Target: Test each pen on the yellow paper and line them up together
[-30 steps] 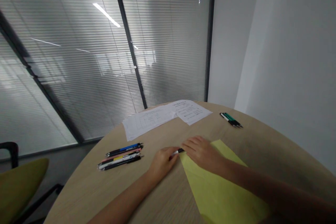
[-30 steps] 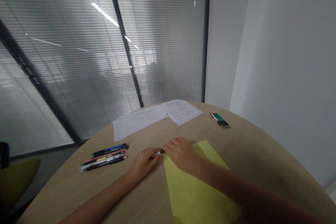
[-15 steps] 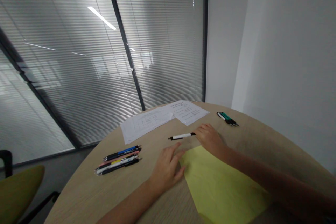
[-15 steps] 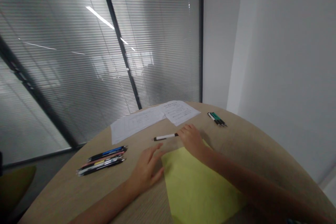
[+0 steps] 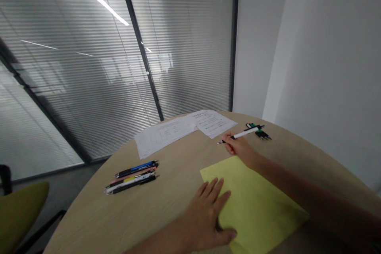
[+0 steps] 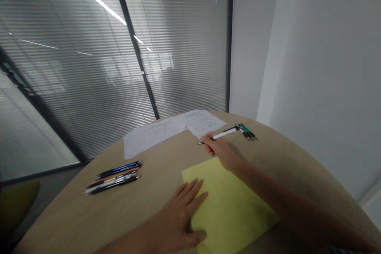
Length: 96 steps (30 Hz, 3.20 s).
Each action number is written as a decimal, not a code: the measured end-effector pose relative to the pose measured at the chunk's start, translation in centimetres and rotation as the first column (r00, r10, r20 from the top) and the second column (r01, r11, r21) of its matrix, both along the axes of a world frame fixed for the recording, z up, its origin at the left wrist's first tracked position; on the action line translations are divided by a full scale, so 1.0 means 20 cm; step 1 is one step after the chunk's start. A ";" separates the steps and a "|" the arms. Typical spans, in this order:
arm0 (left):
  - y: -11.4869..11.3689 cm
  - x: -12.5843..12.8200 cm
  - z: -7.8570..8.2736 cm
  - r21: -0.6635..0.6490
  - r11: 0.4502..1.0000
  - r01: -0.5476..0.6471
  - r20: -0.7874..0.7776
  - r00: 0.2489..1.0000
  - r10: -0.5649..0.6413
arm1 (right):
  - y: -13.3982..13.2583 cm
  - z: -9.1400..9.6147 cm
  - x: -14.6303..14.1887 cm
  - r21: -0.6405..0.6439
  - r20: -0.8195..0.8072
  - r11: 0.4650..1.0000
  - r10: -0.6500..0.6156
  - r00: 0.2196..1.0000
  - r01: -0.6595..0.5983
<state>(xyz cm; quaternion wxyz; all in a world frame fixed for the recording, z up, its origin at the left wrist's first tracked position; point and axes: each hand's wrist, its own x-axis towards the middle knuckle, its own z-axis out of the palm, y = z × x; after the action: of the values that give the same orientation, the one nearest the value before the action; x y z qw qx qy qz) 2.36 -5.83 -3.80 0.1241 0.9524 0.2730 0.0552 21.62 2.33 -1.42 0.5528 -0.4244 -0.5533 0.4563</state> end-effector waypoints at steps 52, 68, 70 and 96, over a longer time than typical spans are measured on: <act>0.14 -0.03 0.04 -0.212 0.944 -0.252 0.487 0.810 0.325 | -0.15 0.13 -0.07 -0.076 -0.791 0.749 0.356 0.497 -0.658; 0.43 -0.25 -0.06 0.286 0.842 -0.457 -0.083 0.864 0.497 | -0.02 0.13 0.10 0.018 -0.736 0.754 0.454 0.501 -0.656; 0.43 -0.25 -0.06 0.287 0.839 -0.462 -0.090 0.859 0.504 | -0.01 0.13 0.11 -0.003 -0.736 0.754 0.443 0.511 -0.657; 0.43 -0.24 -0.04 0.280 0.841 -0.463 -0.063 0.865 0.498 | -0.02 0.15 0.14 -0.046 -0.728 0.757 0.421 0.540 -0.652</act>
<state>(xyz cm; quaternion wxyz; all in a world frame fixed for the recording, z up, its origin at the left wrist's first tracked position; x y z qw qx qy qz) -2.46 2.68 -4.65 -0.0362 0.8626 0.5015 0.0555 24.38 1.96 1.60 0.4703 -0.1152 -0.3357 0.8080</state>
